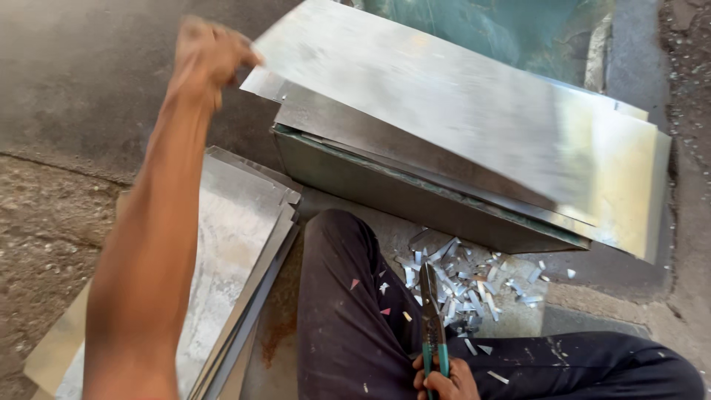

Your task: The person cuts sections from metal sheets using snips while sitting on the floor. They hold the metal with one hand and operate the tool with the other to remove pieces, letting the scraps fall onto the ground.

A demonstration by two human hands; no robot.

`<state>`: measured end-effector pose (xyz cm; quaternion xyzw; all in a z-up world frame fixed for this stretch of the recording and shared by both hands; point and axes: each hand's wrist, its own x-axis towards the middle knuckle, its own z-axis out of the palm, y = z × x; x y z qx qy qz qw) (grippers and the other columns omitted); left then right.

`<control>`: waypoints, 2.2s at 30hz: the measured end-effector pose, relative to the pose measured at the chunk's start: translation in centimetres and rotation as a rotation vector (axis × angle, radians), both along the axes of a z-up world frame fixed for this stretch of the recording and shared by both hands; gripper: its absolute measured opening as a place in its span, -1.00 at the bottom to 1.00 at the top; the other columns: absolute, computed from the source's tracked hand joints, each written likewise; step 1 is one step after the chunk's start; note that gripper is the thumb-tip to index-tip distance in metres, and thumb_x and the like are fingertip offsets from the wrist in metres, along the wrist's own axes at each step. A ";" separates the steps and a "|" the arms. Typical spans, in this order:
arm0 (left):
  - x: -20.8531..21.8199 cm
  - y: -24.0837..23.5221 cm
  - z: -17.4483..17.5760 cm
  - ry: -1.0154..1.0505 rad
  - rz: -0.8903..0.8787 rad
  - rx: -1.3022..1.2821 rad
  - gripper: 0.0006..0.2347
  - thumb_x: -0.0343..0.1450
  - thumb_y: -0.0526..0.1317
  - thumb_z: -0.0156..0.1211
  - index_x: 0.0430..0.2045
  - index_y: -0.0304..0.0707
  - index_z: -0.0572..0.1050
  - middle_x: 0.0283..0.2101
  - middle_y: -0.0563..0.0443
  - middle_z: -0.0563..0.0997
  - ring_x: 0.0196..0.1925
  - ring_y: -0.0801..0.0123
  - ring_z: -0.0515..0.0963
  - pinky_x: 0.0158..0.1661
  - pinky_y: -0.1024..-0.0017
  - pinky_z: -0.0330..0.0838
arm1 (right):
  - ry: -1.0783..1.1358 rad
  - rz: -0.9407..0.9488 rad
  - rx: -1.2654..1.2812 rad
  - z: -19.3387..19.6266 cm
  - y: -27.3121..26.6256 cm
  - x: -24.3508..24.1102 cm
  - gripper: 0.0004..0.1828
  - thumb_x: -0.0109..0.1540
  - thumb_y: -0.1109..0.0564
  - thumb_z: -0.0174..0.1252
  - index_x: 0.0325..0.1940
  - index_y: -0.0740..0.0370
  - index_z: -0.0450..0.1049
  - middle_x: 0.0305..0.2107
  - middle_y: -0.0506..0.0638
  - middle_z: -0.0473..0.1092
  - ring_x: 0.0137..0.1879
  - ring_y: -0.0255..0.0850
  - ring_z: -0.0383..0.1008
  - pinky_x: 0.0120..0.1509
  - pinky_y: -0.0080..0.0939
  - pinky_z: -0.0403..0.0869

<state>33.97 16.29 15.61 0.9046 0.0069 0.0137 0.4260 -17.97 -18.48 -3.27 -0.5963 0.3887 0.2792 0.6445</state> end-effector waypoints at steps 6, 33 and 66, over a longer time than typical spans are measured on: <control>-26.1 -6.7 -2.5 0.222 -0.066 -1.053 -0.76 0.24 -0.43 0.43 -0.24 -0.47 0.64 -0.31 -0.15 0.71 -0.37 0.38 0.65 -0.31 0.50 0.59 | -0.377 -0.042 -0.165 3.9 1.6 -3.1 -0.58 -0.05 0.23 0.06 -0.10 0.25 0.49 -0.48 0.09 0.53 -0.46 -0.21 0.52 -0.30 -0.20 0.51; -34.9 -12.0 -12.2 0.283 0.374 -1.481 -0.75 0.33 -0.52 0.32 -0.28 -0.31 0.35 -0.42 -0.13 0.65 -0.40 0.48 0.62 -0.33 0.53 0.59 | 0.054 1.451 -0.451 16.1 -2.5 19.4 -0.46 -0.02 0.12 0.05 0.06 0.15 0.43 -0.21 0.18 0.46 -0.10 -0.04 0.41 -0.01 0.03 0.38; -39.1 -23.4 -12.7 0.480 0.173 -1.286 -0.81 0.44 -0.18 0.25 -0.28 -0.37 0.61 -0.37 0.05 0.68 -0.34 0.49 0.69 -0.33 0.54 0.54 | 0.007 0.438 -0.194 14.5 -4.4 -3.5 -0.54 -0.09 0.22 -0.04 -0.10 0.28 0.38 -0.43 -0.01 0.40 -0.29 -0.20 0.36 -0.17 -0.22 0.44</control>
